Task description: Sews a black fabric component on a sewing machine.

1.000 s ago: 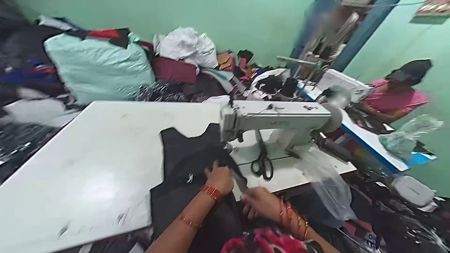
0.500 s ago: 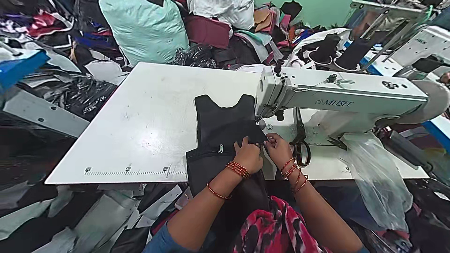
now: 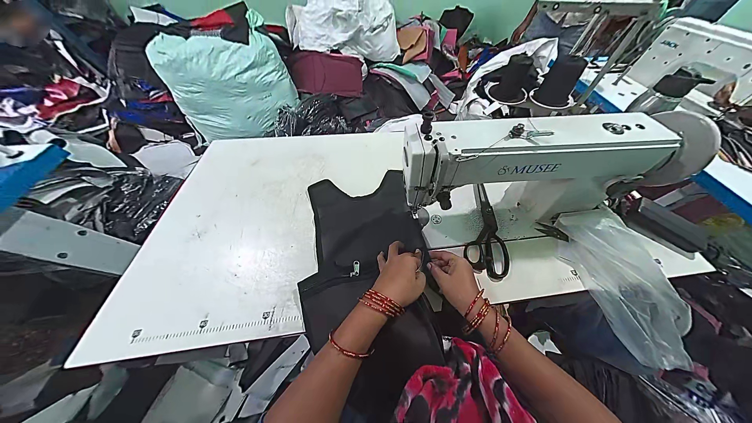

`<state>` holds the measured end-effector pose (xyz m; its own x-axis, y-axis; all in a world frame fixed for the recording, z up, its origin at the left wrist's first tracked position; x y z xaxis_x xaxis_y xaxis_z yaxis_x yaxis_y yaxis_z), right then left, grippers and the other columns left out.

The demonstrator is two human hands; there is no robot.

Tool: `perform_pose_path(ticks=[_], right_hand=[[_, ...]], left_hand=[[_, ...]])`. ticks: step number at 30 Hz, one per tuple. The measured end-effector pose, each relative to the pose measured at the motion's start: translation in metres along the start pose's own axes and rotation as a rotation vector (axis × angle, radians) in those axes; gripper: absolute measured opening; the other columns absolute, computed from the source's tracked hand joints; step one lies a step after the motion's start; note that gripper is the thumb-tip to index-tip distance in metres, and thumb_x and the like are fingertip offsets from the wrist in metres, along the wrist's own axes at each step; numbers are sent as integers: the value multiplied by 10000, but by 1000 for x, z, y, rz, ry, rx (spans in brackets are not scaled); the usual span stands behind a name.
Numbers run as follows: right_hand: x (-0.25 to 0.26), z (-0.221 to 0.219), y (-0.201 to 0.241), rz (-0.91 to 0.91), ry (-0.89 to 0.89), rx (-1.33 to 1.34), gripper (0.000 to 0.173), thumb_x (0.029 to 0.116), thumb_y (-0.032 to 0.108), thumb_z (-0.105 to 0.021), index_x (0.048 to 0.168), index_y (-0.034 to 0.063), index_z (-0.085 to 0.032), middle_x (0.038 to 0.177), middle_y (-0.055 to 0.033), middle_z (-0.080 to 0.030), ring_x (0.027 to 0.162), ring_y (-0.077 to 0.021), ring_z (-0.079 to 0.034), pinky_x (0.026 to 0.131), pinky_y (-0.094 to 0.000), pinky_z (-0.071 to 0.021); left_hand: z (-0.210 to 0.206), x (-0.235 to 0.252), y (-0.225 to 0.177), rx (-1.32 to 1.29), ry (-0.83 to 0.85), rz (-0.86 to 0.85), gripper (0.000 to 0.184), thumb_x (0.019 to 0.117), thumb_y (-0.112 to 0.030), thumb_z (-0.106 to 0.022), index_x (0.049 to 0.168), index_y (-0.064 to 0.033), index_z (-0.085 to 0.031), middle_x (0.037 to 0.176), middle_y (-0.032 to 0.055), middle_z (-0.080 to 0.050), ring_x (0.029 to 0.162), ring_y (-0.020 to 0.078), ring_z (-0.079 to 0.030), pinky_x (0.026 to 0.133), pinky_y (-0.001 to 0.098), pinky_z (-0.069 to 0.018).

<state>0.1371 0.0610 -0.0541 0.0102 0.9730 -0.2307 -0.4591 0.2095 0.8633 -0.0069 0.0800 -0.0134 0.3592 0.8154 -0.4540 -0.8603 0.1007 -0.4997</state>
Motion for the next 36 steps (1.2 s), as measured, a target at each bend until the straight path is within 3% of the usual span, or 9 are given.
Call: perform_pose_path(ticks=[6,15,19,24,30,36], right_hand=[[0,1,-1,-3,27,87,301,989,54,-614,1278,-24,-651,1059,-135,-728,834,-113,-684,736,-271,-553],[0,0,-5,29,31,105,303,984,37,-611,1274,-38,-653,1043,-140,-733,836,-92,-687,777,-246,-555],[0,-3,-7,71,0,34,323,979,30,-606,1288,-55,-652,1093,-190,-716,912,-164,-700,869,-289,-560],[-3,-4,-7,66,-21,15,329,982,32,-595,1296,-44,-653,1111,-194,-708,922,-174,-697,871,-293,-559],[-4,-4,-8,55,-31,48,326,984,33,-596,1296,-45,-649,1088,-176,-719,892,-142,-693,851,-274,-556],[-7,-3,-6,118,-6,-62,345,980,17,-576,1311,-47,-651,1125,-218,-679,963,-219,-679,902,-306,-546]], left_hand=[[-1,0,-2,25,-4,11,415,1022,-158,-459,1376,-23,-628,1454,139,-587,1552,371,-211,1200,660,-138],[-2,0,-13,136,13,43,447,1017,-218,-477,1395,-16,-602,1456,162,-578,1550,390,-220,1184,683,-186],[-5,-1,-18,183,10,49,475,1014,-266,-497,1388,10,-596,1460,186,-564,1553,414,-197,1185,706,-165],[-11,-2,-15,186,-21,25,524,1022,-265,-462,1473,-7,-525,1487,183,-547,1558,419,-180,1194,703,-138],[-11,-2,-14,185,-17,20,516,1019,-259,-462,1464,-8,-535,1478,176,-555,1560,410,-180,1196,695,-148],[-8,-1,-10,184,-19,-23,535,1034,-339,-390,1386,6,-598,1450,183,-579,1552,417,-209,1176,701,-178]])
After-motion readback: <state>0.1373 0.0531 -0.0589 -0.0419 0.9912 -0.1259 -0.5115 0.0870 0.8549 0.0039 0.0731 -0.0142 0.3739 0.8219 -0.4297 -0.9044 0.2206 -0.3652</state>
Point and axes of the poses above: each hand's wrist, its own x-axis towards the middle knuckle, its own z-axis out of the back of the hand, y = z × x, the point moved 1 cm from there along x, towards the middle knuckle
